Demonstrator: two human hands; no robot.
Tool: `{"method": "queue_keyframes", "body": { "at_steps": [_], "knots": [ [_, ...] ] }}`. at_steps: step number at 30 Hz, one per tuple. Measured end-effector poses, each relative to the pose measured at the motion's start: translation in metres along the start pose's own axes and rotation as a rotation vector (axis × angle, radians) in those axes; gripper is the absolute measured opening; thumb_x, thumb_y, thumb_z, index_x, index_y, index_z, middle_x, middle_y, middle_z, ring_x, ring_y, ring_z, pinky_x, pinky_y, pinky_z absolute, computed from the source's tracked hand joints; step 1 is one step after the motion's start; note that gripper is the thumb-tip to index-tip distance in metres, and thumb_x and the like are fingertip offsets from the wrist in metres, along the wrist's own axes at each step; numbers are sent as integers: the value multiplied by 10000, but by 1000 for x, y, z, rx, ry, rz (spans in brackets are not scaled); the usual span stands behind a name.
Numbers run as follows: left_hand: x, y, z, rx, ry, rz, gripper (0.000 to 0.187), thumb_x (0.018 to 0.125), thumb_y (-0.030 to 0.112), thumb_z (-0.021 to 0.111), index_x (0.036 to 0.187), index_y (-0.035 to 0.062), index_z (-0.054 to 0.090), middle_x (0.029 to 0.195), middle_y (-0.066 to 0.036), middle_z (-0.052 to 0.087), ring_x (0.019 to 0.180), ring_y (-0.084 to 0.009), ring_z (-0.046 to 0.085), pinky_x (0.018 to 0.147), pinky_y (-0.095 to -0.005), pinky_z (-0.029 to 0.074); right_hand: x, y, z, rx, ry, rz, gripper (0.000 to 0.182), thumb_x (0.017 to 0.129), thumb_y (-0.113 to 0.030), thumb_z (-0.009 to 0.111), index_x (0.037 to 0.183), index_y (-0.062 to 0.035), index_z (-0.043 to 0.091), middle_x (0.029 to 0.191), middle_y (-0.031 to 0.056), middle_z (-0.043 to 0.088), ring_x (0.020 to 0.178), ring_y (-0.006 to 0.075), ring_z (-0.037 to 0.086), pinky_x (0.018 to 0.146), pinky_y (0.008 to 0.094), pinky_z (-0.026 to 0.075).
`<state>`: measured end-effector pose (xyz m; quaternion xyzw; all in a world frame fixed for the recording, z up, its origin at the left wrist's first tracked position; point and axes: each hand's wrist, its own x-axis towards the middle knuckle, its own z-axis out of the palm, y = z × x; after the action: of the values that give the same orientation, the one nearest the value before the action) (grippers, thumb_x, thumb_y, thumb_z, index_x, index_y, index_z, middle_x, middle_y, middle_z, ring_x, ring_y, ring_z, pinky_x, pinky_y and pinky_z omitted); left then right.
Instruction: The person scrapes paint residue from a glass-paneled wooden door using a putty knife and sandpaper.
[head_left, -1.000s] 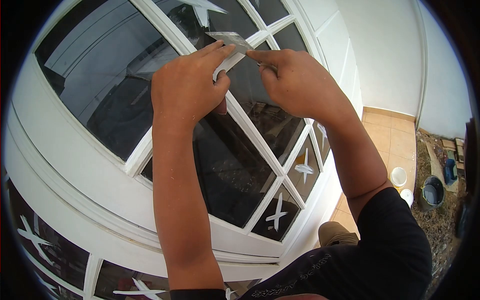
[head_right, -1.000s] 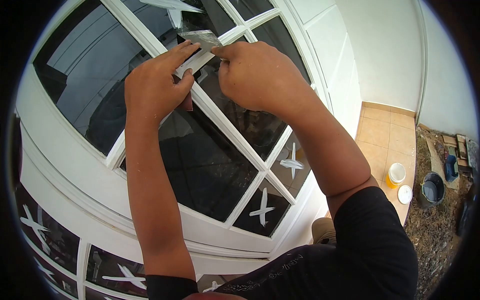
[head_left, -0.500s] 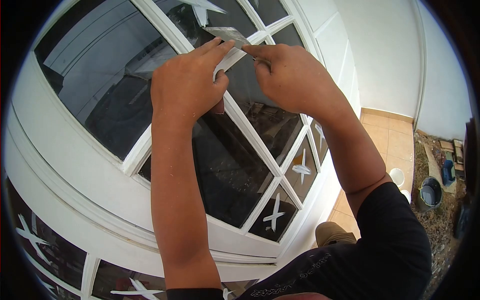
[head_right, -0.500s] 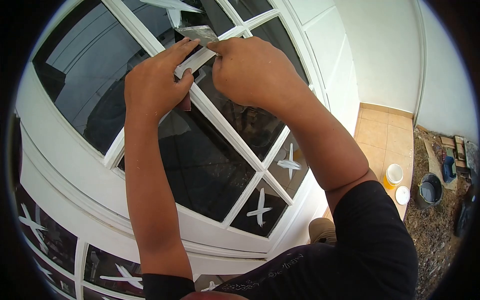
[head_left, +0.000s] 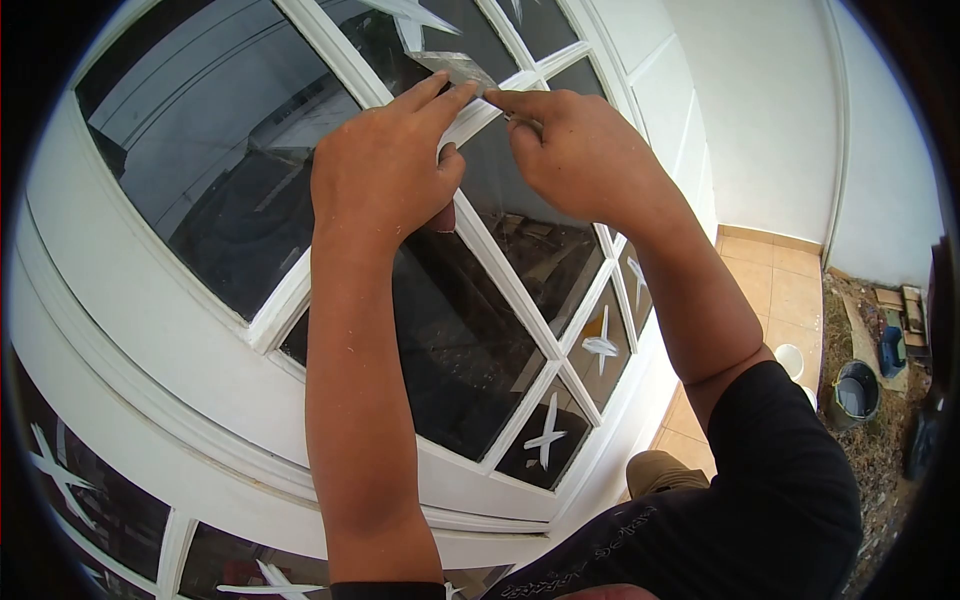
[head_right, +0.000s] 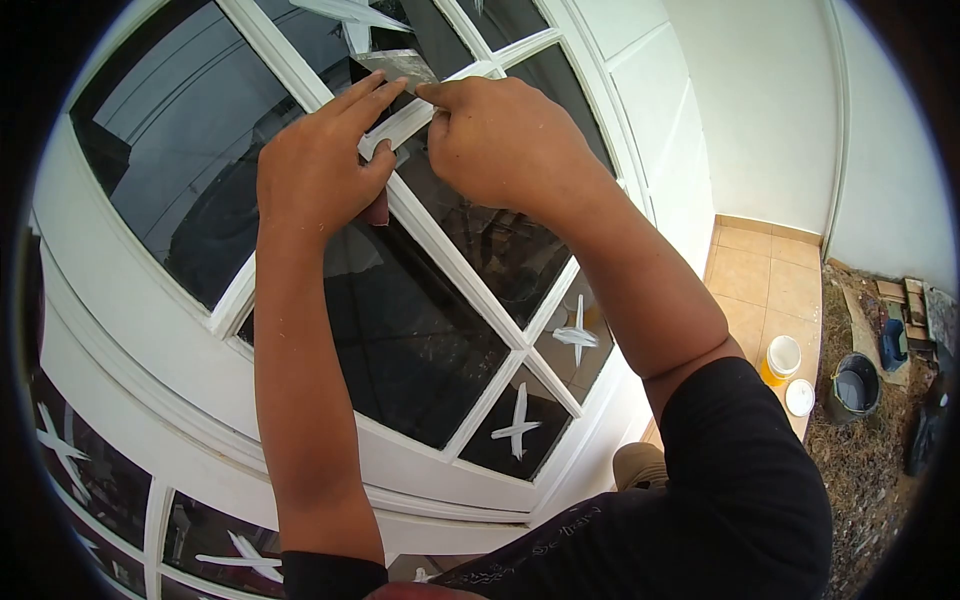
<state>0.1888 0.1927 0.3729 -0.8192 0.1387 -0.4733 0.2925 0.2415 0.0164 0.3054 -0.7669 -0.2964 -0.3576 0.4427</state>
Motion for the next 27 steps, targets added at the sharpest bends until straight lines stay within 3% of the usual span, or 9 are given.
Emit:
{"method": "queue_keyframes", "body": {
  "at_steps": [4, 6, 16, 22, 24, 27],
  "knots": [
    [-1, -1, -2, -17, 12, 11, 560, 826, 239, 727, 1369, 363, 672, 1361, 92, 695, 956, -198, 752, 842, -342, 612, -11, -4, 1, 7, -1, -17, 440, 933, -198, 504, 1299, -77, 716, 1022, 253, 740, 951, 424, 720, 945, 486, 569],
    [0, 1, -5, -42, -50, -4, 521, 832, 214, 721, 1341, 322, 686, 1365, 61, 694, 1033, -221, 749, 839, -395, 627, -6, -4, -1, 2, 21, -31, 441, 948, -161, 507, 1335, -66, 696, 979, 272, 741, 862, 433, 727, 874, 437, 580],
    [-2, -1, -3, -105, -2, -7, 489, 829, 204, 712, 1309, 295, 711, 1357, 57, 699, 1020, -234, 750, 839, -402, 626, -5, -9, -1, -11, -37, 45, 429, 951, -157, 510, 1322, -57, 702, 1023, 285, 733, 896, 428, 728, 886, 446, 578],
    [-2, -1, -2, -114, 19, 5, 468, 827, 199, 691, 1287, 279, 724, 1351, 49, 702, 999, -248, 753, 828, -411, 627, -3, -3, 9, -14, 85, -7, 445, 932, -197, 503, 1311, -90, 710, 993, 266, 740, 941, 430, 725, 933, 480, 573],
    [-3, -3, 0, -84, 45, -1, 501, 821, 234, 712, 1312, 334, 720, 1346, 101, 705, 861, -177, 751, 825, -326, 607, -14, -8, 6, 33, 38, -20, 433, 945, -155, 514, 1320, -32, 693, 962, 292, 727, 828, 457, 708, 853, 468, 575],
    [-3, -3, 1, -82, 71, 15, 500, 819, 234, 713, 1309, 331, 722, 1344, 104, 706, 842, -179, 747, 813, -327, 606, -9, -11, 3, 20, -32, 33, 448, 941, -195, 502, 1326, -77, 696, 996, 266, 738, 935, 433, 721, 920, 487, 573]
  ]
}}
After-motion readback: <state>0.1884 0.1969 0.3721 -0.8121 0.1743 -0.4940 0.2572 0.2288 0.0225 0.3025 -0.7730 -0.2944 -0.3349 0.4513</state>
